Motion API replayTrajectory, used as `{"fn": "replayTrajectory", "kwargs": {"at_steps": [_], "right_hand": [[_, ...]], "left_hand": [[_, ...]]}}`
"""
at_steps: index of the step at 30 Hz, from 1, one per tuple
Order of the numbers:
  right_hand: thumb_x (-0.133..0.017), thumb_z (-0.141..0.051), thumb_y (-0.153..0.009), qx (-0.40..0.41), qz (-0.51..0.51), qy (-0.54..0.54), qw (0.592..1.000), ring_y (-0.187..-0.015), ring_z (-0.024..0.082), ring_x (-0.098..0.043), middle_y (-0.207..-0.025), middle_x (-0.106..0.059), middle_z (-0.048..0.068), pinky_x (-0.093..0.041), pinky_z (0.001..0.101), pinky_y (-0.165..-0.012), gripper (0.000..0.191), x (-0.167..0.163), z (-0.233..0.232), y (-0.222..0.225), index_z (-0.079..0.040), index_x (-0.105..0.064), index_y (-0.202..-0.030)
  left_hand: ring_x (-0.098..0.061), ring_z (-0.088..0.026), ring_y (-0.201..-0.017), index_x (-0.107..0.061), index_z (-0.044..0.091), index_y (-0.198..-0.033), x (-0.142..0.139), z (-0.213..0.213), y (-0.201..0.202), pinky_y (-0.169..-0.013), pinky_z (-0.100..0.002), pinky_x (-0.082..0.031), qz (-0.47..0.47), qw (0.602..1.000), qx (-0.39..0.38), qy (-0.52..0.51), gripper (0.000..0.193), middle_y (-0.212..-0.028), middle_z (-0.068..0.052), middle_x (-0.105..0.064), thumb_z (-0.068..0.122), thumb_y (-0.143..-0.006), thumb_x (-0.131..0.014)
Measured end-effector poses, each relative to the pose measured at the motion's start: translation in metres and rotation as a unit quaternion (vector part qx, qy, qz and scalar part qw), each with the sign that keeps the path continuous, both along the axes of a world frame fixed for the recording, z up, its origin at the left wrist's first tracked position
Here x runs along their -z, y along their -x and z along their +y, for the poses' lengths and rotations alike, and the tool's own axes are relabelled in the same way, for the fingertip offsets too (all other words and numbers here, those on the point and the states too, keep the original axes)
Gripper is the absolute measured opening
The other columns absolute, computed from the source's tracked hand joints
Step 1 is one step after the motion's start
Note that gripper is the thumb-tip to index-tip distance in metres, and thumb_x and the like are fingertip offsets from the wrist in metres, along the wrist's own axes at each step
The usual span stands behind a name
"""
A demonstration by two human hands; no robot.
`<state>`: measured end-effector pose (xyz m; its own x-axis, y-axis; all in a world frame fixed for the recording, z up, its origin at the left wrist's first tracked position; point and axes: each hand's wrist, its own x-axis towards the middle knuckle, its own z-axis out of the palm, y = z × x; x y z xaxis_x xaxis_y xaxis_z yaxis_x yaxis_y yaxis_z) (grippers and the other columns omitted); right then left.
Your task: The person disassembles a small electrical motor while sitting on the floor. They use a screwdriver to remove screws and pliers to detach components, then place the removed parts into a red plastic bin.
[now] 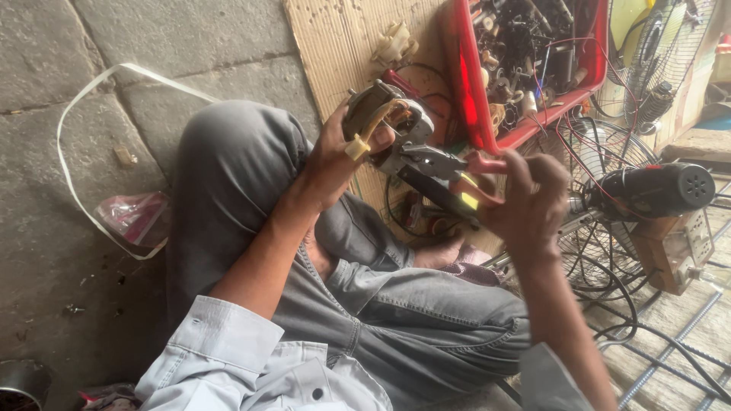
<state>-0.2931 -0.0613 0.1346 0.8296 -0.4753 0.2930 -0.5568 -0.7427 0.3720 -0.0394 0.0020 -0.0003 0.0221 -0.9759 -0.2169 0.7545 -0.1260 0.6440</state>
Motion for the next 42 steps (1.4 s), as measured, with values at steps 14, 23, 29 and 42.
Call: {"fn": "replayTrajectory", "kwargs": {"at_steps": [14, 23, 29, 42], "right_hand": [[-0.069, -0.04, -0.104, 0.176, -0.147, -0.063, 0.971, -0.071, 0.023, -0.064, -0.095, -0.058, 0.009, -0.051, 0.0364, -0.057, 0.034, 0.068, 0.08, -0.038, -0.013, -0.053, -0.118], [-0.066, -0.057, -0.107, -0.184, 0.167, 0.065, 0.966, -0.053, 0.005, -0.038, -0.07, -0.042, -0.004, -0.031, 0.027, -0.041, 0.048, -0.024, -0.086, -0.012, -0.023, -0.05, -0.077], [-0.065, -0.06, -0.104, -0.225, 0.14, 0.026, 0.964, -0.056, 0.006, -0.039, -0.074, -0.045, -0.005, -0.032, 0.0259, -0.048, 0.045, -0.027, -0.098, -0.035, -0.022, -0.054, -0.081], [-0.077, -0.04, -0.093, 0.105, -0.109, -0.038, 0.988, -0.062, 0.02, -0.054, -0.084, -0.053, 0.007, -0.04, 0.0364, -0.048, 0.043, 0.059, 0.052, -0.017, -0.008, -0.053, -0.108]], "left_hand": [[-0.06, -0.019, -0.119, -0.054, 0.001, -0.138, -0.005, 0.003, -0.005, -0.105, -0.033, -0.048, -0.005, 1.0, 0.011, 0.011, 0.076, -0.124, -0.008, -0.066, 0.051, -0.086, -0.08], [-0.062, -0.024, -0.112, -0.054, -0.002, -0.139, 0.0, 0.002, -0.005, -0.098, -0.036, -0.051, -0.099, 0.991, 0.081, -0.047, 0.093, -0.119, -0.015, -0.063, 0.068, -0.08, -0.071], [-0.062, -0.021, -0.112, -0.036, 0.0, -0.145, 0.004, 0.0, -0.005, -0.097, -0.033, -0.05, 0.018, 0.993, 0.051, -0.106, 0.098, -0.124, -0.012, -0.062, 0.055, -0.078, -0.08], [-0.063, -0.017, -0.114, -0.057, 0.003, -0.136, -0.005, 0.003, -0.007, -0.103, -0.033, -0.052, -0.031, 0.999, 0.031, 0.019, 0.066, -0.121, -0.007, -0.066, 0.035, -0.085, -0.082]]}}
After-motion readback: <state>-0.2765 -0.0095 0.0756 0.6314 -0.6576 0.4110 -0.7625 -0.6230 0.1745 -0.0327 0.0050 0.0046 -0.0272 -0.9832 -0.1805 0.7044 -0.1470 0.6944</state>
